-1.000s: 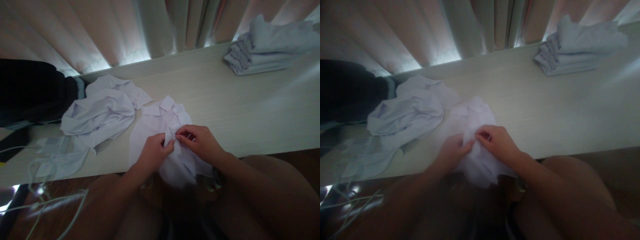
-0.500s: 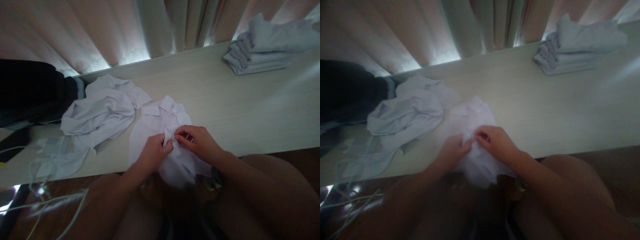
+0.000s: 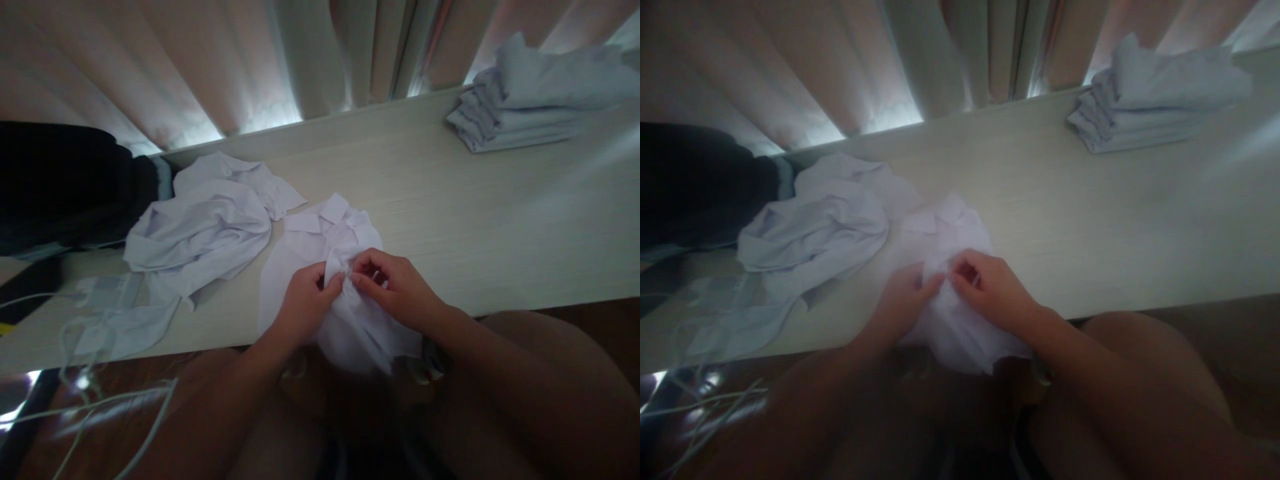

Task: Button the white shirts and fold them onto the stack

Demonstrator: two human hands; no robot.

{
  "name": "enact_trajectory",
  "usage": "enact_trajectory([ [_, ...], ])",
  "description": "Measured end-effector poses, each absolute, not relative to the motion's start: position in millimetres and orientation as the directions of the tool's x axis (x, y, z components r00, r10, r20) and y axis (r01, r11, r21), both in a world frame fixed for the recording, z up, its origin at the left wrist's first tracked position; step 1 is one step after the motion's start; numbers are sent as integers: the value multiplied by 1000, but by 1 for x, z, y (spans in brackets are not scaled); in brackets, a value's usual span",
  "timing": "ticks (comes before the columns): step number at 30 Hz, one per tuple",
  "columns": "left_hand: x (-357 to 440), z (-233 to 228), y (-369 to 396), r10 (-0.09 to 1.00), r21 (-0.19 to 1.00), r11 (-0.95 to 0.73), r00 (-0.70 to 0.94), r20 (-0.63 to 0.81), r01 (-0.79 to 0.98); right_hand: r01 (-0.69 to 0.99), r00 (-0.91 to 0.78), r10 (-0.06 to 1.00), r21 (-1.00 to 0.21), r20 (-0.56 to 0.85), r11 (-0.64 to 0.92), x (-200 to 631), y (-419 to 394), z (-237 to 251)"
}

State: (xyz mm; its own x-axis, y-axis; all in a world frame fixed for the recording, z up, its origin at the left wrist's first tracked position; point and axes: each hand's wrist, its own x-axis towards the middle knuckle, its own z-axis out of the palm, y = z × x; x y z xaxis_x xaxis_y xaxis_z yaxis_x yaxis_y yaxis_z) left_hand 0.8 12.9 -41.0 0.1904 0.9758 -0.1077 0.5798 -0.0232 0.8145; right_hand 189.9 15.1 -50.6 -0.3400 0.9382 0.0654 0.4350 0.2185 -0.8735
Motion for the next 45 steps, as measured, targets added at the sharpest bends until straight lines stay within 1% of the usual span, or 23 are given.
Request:
enact_trajectory([
  [4,0,-41,12,974,820,-24,199,-111,572,431,-331,944,-888,7,158,187,15,-53],
  [9,1,-40,12,975,846,17,178,-132,533,293,-331,942,-955,-61,41,188,17,-59],
  [15,1,-40,13,953,922,179,170,-249,343,104,-392,912,-991,-117,-82,190,19,-63],
  [23,-4,-44,17,913,954,276,279,-298,118,49,-352,930,-994,-108,-96,187,18,-64],
  [25,-5,-46,17,901,942,328,278,-333,66,90,-388,914,-992,-120,-92,188,19,-64],
  [27,-6,-48,18,886,922,387,272,-374,10,180,-420,897,-981,-142,-71,190,19,-63],
  [31,-7,-50,17,867,892,447,276,-414,-66,302,-379,917,-953,-127,-7,192,21,-61],
  [39,-4,-47,19,884,892,440,224,-410,-101,466,-312,949,-878,-43,113,196,23,-54],
  [45,-4,-50,19,893,907,417,216,-395,-65,535,-305,952,-829,-8,164,197,23,-50],
])
